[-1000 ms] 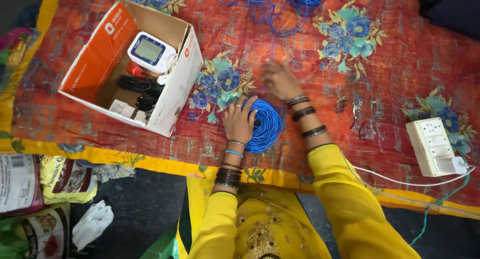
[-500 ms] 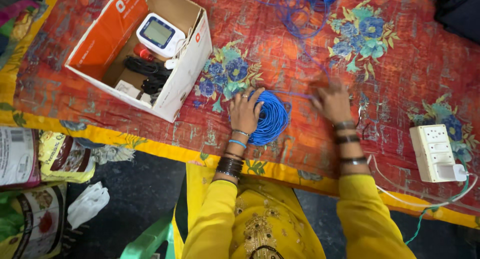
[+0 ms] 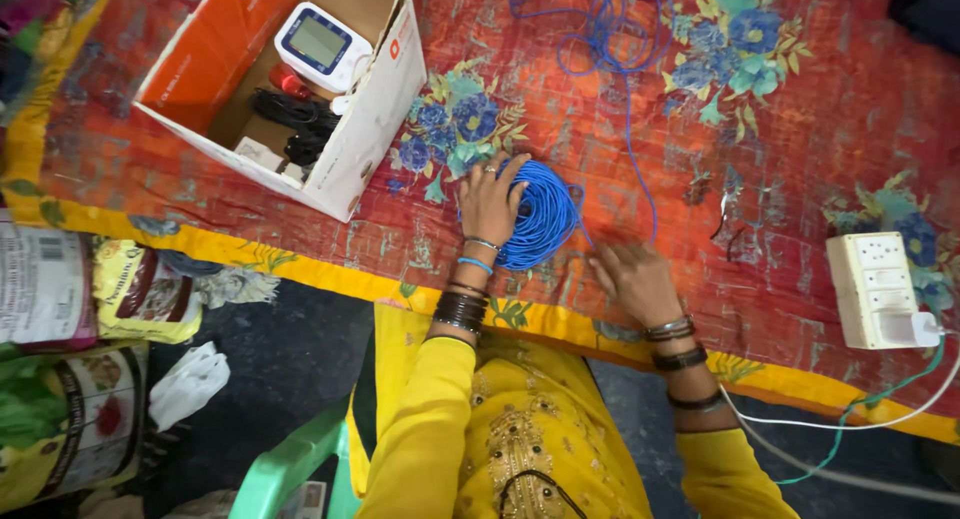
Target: The person coils a length of blue wire into a neat circular bundle on a table. They repeatedly wrap the wire around the growing coil and adjust the loops to keep the bundle compact.
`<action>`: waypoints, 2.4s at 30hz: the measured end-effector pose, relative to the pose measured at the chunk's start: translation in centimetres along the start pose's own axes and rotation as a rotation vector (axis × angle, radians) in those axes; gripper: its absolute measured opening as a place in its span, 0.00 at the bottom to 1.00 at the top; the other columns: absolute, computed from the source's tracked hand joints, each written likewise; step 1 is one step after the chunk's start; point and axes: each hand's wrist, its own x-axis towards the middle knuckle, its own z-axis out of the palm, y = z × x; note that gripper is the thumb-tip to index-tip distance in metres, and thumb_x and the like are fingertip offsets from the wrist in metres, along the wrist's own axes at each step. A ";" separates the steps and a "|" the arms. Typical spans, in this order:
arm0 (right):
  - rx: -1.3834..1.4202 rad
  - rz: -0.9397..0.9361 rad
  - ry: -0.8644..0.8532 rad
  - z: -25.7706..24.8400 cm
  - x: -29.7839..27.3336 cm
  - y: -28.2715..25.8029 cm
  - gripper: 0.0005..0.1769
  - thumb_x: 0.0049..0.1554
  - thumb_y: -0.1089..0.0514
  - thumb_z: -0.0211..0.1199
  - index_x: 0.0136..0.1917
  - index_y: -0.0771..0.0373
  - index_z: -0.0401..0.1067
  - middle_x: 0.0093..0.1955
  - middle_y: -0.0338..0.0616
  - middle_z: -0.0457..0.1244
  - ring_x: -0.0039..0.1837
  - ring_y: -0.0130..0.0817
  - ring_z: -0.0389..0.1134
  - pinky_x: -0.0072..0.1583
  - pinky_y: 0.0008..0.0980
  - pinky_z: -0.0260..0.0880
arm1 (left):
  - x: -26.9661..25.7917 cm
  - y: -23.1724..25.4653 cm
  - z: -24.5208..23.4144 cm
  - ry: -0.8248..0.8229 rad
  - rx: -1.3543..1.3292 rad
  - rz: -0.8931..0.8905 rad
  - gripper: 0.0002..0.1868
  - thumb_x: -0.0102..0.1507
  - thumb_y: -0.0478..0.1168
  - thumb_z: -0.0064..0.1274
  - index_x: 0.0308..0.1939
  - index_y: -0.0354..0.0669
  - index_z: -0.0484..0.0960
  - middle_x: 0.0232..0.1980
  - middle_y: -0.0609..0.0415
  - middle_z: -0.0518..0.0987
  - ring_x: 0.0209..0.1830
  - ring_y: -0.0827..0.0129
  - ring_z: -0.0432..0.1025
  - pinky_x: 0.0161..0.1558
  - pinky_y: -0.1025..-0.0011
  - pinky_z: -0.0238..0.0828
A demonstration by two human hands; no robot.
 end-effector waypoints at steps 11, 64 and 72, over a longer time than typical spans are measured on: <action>0.021 -0.022 -0.006 0.6 0.6 -5.8 0.23 0.60 0.46 0.58 0.53 0.69 0.71 0.52 0.56 0.68 0.52 0.47 0.68 0.53 0.43 0.69 | 0.2 -0.3 0.5 -0.013 0.031 -0.009 0.23 0.67 0.52 0.52 0.67 0.67 0.75 0.68 0.57 0.75 0.63 0.55 0.67 0.58 0.52 0.64; -0.193 0.032 0.357 1.5 11.2 5.2 0.26 0.56 0.33 0.62 0.52 0.55 0.77 0.47 0.49 0.70 0.53 0.46 0.71 0.59 0.55 0.69 | -0.4 -3.6 -3.6 -0.066 -0.095 -0.152 0.32 0.55 0.68 0.63 0.50 0.50 0.84 0.45 0.44 0.83 0.49 0.45 0.75 0.51 0.52 0.71; 0.373 0.467 -0.063 2.8 8.9 4.0 0.16 0.65 0.43 0.62 0.52 0.55 0.79 0.48 0.52 0.70 0.51 0.53 0.70 0.56 0.51 0.67 | -2.6 -3.3 -1.2 0.076 -0.048 -0.506 0.27 0.60 0.67 0.54 0.55 0.60 0.81 0.51 0.47 0.83 0.54 0.45 0.74 0.53 0.46 0.68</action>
